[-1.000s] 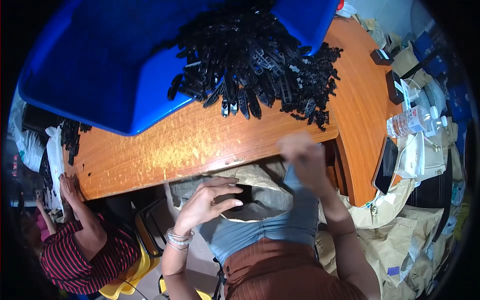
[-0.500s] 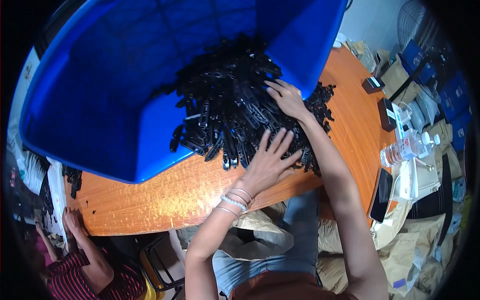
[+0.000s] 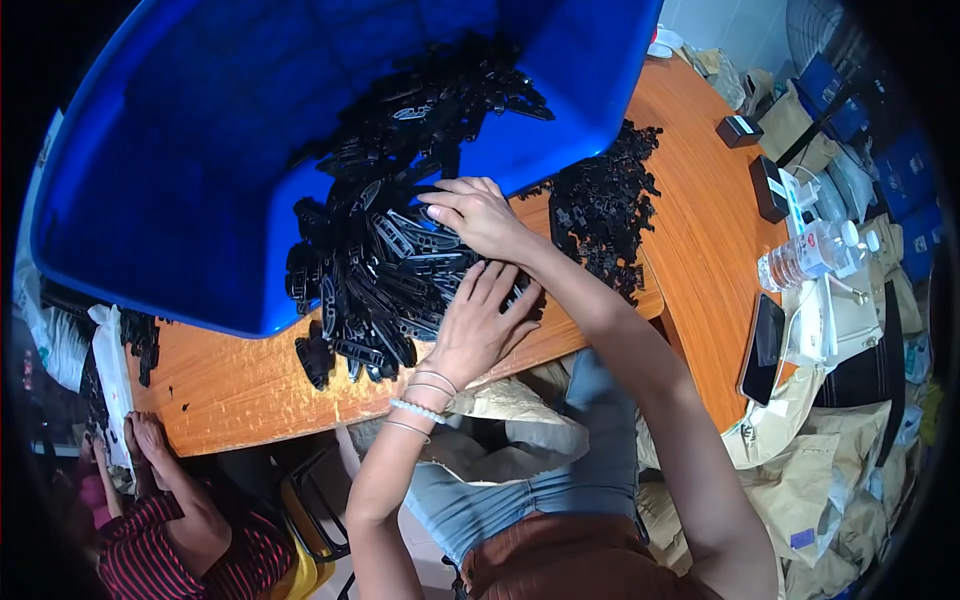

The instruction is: Assembling small plastic components onto a larger plastic frame at a workbench.

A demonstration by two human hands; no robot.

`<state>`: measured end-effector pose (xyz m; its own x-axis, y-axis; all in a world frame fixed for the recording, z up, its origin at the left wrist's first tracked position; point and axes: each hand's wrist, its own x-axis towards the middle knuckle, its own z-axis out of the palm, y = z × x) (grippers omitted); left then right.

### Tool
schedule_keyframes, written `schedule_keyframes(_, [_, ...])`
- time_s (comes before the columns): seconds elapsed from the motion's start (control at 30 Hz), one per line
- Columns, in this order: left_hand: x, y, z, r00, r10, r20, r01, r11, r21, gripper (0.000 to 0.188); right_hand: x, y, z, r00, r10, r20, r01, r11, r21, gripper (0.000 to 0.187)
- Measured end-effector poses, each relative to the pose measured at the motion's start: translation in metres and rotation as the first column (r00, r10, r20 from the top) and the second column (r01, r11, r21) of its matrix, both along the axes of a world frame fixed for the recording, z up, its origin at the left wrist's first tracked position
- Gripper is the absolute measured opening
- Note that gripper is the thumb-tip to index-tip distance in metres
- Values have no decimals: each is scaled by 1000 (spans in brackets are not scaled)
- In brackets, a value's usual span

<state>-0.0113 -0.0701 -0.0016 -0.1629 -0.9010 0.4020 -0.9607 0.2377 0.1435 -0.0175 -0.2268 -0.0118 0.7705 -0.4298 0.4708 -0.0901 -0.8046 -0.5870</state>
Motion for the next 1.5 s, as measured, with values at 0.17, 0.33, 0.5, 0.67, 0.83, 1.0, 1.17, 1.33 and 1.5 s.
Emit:
schedule_keyframes(0.17, [6,18,0,993,61,-97,-66,996,-55,53,-65,-2,42,991,-94,98,73,977,200,23])
schedule_keyframes(0.33, [5,15,1,992,53,-118,-65,993,-101,57,-115,-24,40,880,-457,-132,403,864,-303,10])
schedule_keyframes(0.5, [8,21,-1,989,91,-116,-124,941,-315,43,-110,-20,29,865,-441,-239,335,863,-378,9])
schedule_keyframes(0.67, [25,16,14,895,427,-127,-444,875,-191,35,-116,-15,35,928,-362,-90,330,909,-252,7])
schedule_keyframes(0.83, [36,13,37,917,399,-12,-397,914,83,29,-123,9,32,915,-360,181,345,932,113,5])
schedule_keyframes(1.0, [34,16,26,885,231,-404,-406,807,-429,20,-138,68,27,916,-268,299,-8,733,680,17])
schedule_keyframes(1.17, [-16,67,43,18,252,-968,-233,942,241,24,-162,107,32,932,-196,305,-151,555,818,19])
schedule_keyframes(1.33, [-43,100,34,-137,312,-940,-7,949,316,29,-169,132,40,939,-67,338,-133,835,534,7])
schedule_keyframes(1.5, [-58,113,40,-94,332,-938,-33,941,337,26,-171,141,38,976,33,214,-117,911,395,7])
